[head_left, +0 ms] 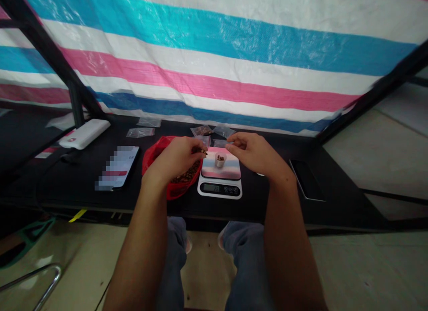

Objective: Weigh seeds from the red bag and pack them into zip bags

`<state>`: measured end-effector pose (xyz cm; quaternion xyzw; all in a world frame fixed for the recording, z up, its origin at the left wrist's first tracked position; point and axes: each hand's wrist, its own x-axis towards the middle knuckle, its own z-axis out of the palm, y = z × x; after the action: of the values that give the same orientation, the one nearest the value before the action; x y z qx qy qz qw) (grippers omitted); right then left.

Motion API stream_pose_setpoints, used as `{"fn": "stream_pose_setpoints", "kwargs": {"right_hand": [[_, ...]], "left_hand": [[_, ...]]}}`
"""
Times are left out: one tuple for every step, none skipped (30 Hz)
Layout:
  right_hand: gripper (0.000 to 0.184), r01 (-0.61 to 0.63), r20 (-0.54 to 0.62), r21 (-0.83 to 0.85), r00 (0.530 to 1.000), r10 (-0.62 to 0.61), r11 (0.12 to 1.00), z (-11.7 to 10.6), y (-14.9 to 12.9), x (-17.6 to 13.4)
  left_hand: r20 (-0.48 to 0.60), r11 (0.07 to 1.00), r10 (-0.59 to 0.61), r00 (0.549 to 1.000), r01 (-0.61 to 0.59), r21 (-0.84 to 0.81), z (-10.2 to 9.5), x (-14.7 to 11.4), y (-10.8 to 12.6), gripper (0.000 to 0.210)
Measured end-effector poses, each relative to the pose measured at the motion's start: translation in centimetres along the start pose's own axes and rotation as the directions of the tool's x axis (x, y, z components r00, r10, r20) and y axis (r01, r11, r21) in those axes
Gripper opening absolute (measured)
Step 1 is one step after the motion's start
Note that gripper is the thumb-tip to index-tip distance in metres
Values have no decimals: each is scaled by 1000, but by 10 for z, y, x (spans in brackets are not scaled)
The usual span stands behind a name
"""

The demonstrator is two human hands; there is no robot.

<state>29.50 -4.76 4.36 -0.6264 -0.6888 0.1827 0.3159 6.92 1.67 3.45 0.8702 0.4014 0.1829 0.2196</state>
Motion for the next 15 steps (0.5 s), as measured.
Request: {"fn": "stream_pose_setpoints", "kwargs": {"right_hand": [[18, -5, 2, -2, 1000, 5, 1000, 0, 0, 0], [18, -9, 2, -1, 1000, 9, 1000, 0, 1, 0], [19, -11, 1, 4, 1000, 11, 1000, 0, 2, 0], [19, -13, -2, 11, 1000, 13, 1000, 0, 3, 0], [19, -15, -4, 19, 1000, 15, 1000, 0, 4, 0], [18, -17, -5, 27, 1000, 17, 999, 1, 6, 1], [18, -18, -7, 32, 1000, 18, 999, 1, 7, 1], [18, -18, -7, 32, 1000, 18, 999, 1, 8, 1], [18, -17, -5, 26, 1000, 17, 1000, 1, 8, 1], [18, -18, -4, 19, 1000, 18, 1000, 1, 8, 1], [18, -20, -1, 15, 1000, 20, 1000, 1, 8, 1], [19, -24, 0, 12, 1000, 24, 1000, 0, 8, 1], [19, -28, 2, 11, 1000, 28, 1000, 0, 7, 1], [19, -31, 3, 11, 1000, 30, 999, 0, 7, 1], [18, -31, 4, 12, 1000, 31, 999, 0, 7, 1]], "left_hand": [[-5, 1000, 17, 1000, -17, -16, 2, 4, 3, 22], [-8, 999, 37, 999, -37, -30, 5, 8, 6, 21], [-6, 997, 58, 998, -58, -43, 7, 11, 9, 21], [-1, 996, 75, 997, -75, -52, 11, 14, 12, 20], [6, 995, 87, 996, -87, -57, 14, 17, 15, 20], [12, 994, 95, 995, -94, -57, 17, 19, 18, 20], [17, 994, 95, 995, -94, -53, 20, 21, 21, 21], [23, 995, 87, 996, -86, -50, 23, 22, 23, 21], [34, 996, 77, 996, -76, -47, 26, 23, 25, 21], [46, 997, 67, 997, -65, -46, 28, 24, 26, 21], [59, 997, 58, 997, -56, -45, 30, 24, 27, 21], [71, 998, 53, 996, -50, -42, 31, 24, 27, 22], [81, 998, 53, 995, -51, -36, 31, 24, 28, 22], [84, 998, 56, 995, -54, -26, 31, 24, 28, 22], [82, 998, 57, 995, -56, -14, 31, 23, 28, 22]]}}
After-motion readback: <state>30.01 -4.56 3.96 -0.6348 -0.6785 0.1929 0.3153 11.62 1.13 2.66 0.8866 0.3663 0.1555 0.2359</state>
